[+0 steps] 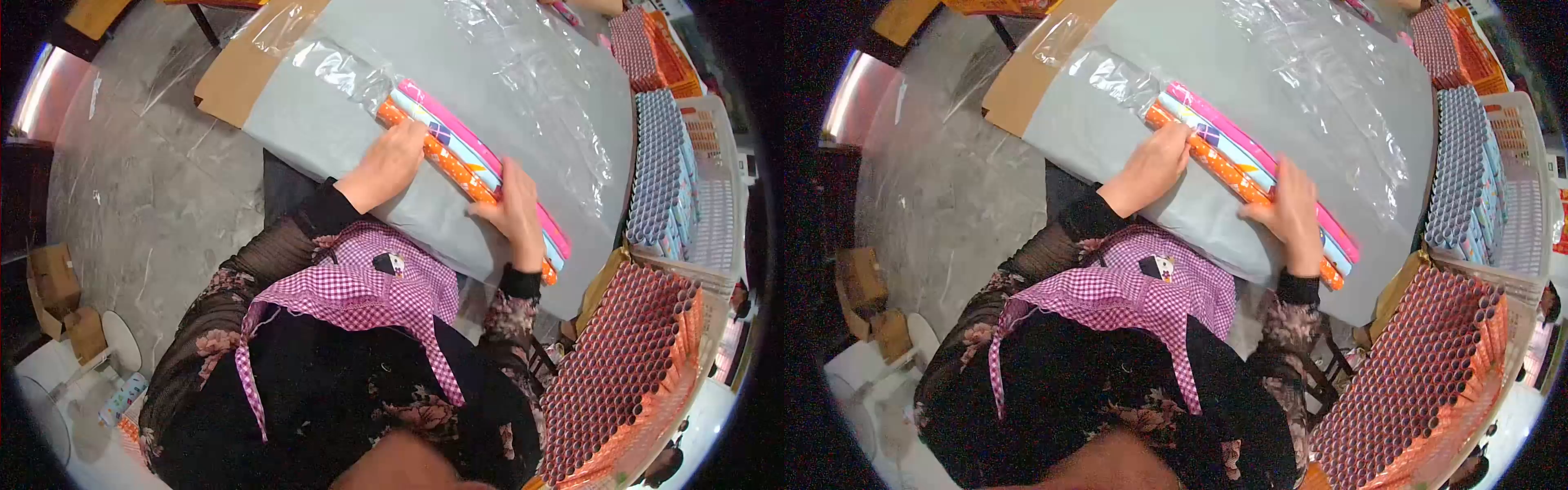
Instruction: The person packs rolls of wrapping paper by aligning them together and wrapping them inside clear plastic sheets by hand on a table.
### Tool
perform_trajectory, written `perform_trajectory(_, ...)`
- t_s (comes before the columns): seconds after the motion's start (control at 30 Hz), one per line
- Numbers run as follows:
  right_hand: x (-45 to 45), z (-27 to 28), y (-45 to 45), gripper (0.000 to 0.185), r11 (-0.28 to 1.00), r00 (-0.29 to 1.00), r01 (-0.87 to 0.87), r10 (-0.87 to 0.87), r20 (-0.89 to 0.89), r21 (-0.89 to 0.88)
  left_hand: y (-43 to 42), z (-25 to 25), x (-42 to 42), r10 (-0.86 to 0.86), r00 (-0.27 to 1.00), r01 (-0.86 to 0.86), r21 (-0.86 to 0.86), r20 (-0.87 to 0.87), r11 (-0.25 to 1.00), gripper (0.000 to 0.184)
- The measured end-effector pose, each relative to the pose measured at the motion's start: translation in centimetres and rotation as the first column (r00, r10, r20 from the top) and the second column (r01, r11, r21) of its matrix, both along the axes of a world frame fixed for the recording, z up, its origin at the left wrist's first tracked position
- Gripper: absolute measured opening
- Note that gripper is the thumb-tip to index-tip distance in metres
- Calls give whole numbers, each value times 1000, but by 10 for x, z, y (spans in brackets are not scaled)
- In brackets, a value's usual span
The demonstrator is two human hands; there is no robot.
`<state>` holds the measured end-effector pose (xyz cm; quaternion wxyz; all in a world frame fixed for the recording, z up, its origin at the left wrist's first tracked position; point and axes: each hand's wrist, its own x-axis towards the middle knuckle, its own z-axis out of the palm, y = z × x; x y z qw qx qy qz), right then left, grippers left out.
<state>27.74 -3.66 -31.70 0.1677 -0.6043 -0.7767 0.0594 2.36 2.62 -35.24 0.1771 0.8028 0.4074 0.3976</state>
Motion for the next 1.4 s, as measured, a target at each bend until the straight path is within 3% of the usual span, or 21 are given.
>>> perform_trajectory(0.07,23,6,-23,94,999,998,34,-33,45,-8,1,-2,0,18,999,-17,29,-29,999,10)
perform_trajectory(0.13,41,13,-42,92,968,984,170,-157,84,-182,1,-1,0,25,998,-22,42,-64,999,9)
perform_trajectory(0.4,53,-6,-72,82,990,990,137,-136,41,-22,2,-3,9,-12,995,14,16,-95,1000,12)
perform_trajectory(0.7,33,-5,-77,78,981,981,191,-191,14,-43,9,14,11,-54,976,72,76,-212,995,7)
perform_trajectory(0.9,30,-7,-81,76,982,982,189,-189,2,-13,13,19,18,-66,968,71,11,-242,997,8)
perform_trajectory(1.1,21,-3,-75,72,987,988,155,-155,-8,42,15,21,25,-129,970,138,29,-208,990,10)
perform_trajectory(1.23,7,2,-69,71,976,978,206,-206,9,-71,10,21,34,-164,970,177,59,-182,982,9)
perform_trajectory(1.3,2,2,-66,72,990,990,139,-139,-25,17,6,19,40,-270,951,284,77,-147,956,9)
perform_trajectory(1.33,-1,2,-64,72,990,990,139,-139,-23,17,2,18,45,-258,938,291,122,-232,949,10)
perform_trajectory(1.4,-8,2,-61,72,988,988,152,-152,-6,31,-4,17,52,-284,927,326,150,-246,933,10)
